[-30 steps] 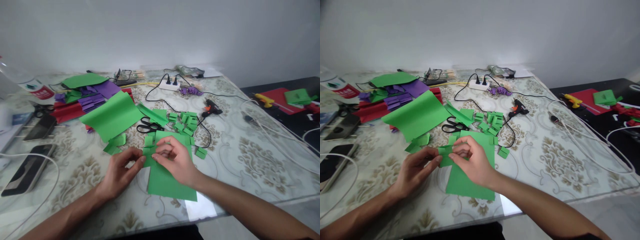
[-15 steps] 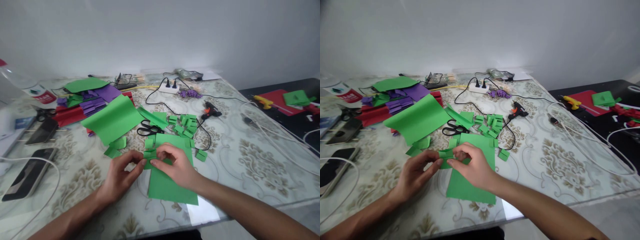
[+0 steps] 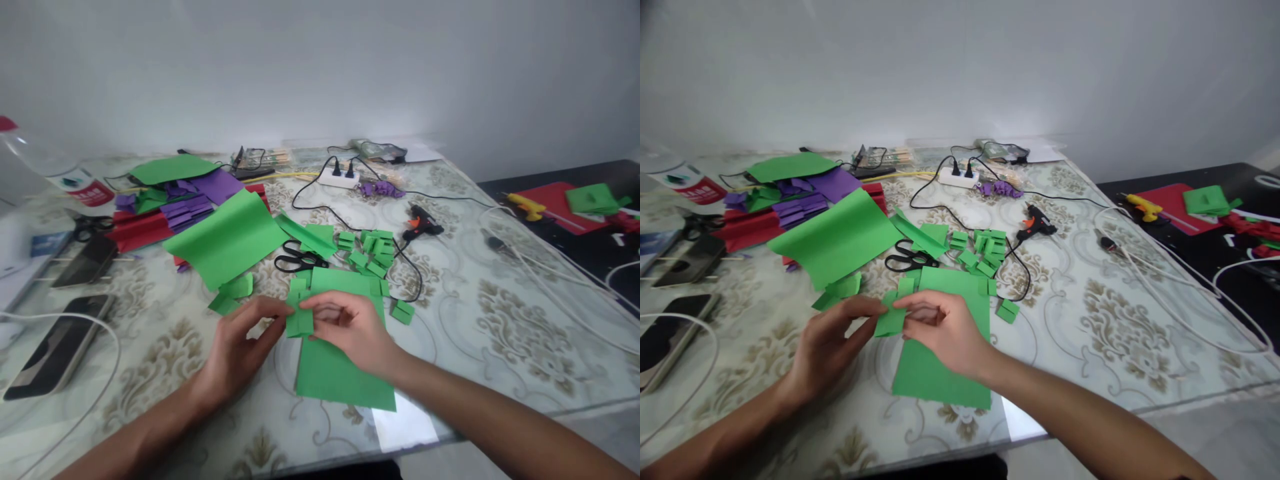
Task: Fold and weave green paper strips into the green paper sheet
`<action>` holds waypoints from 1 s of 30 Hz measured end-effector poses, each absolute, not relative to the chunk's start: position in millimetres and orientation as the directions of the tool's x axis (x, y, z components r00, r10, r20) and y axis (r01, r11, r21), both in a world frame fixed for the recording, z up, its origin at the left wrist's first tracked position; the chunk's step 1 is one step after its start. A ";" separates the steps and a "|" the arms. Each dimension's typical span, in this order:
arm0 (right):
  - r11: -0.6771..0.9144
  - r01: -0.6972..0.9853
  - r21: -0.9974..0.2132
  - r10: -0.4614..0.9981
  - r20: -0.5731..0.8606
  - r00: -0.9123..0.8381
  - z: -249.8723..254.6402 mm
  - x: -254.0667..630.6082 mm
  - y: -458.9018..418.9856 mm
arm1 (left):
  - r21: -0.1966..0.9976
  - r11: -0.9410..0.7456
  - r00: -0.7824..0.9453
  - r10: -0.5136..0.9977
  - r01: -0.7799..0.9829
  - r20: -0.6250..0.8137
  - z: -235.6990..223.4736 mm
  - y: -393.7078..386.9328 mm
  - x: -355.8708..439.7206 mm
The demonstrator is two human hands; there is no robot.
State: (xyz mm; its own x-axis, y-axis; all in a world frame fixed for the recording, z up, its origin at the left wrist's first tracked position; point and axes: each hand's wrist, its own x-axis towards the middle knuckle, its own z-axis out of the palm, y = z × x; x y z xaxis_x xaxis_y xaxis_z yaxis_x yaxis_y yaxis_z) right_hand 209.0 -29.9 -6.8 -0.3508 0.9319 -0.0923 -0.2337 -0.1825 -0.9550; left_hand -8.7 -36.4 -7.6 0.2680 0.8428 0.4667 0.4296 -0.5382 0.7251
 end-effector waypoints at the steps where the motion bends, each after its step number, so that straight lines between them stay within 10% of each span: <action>1: -0.191 -0.243 -0.951 0.928 -0.094 -0.359 -6.7 209.3 -29.7 | 0.753 -0.527 0.278 0.849 0.394 0.449 -7.6 -35.8 -9.4; 30: 0.173 0.044 -0.984 0.951 0.155 -0.266 -3.0 208.7 -37.5 | 0.891 -0.304 0.255 0.940 0.336 0.225 -9.5 -36.5 -3.2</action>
State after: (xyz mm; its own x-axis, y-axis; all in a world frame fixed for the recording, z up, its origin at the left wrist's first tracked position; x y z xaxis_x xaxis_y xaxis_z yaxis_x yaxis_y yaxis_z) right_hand 208.7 -37.5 -3.0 -0.2656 0.9515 0.1555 0.0441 0.1731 -0.9839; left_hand -3.2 -36.5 -9.5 0.2553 0.9404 0.2245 0.3362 -0.3040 0.8914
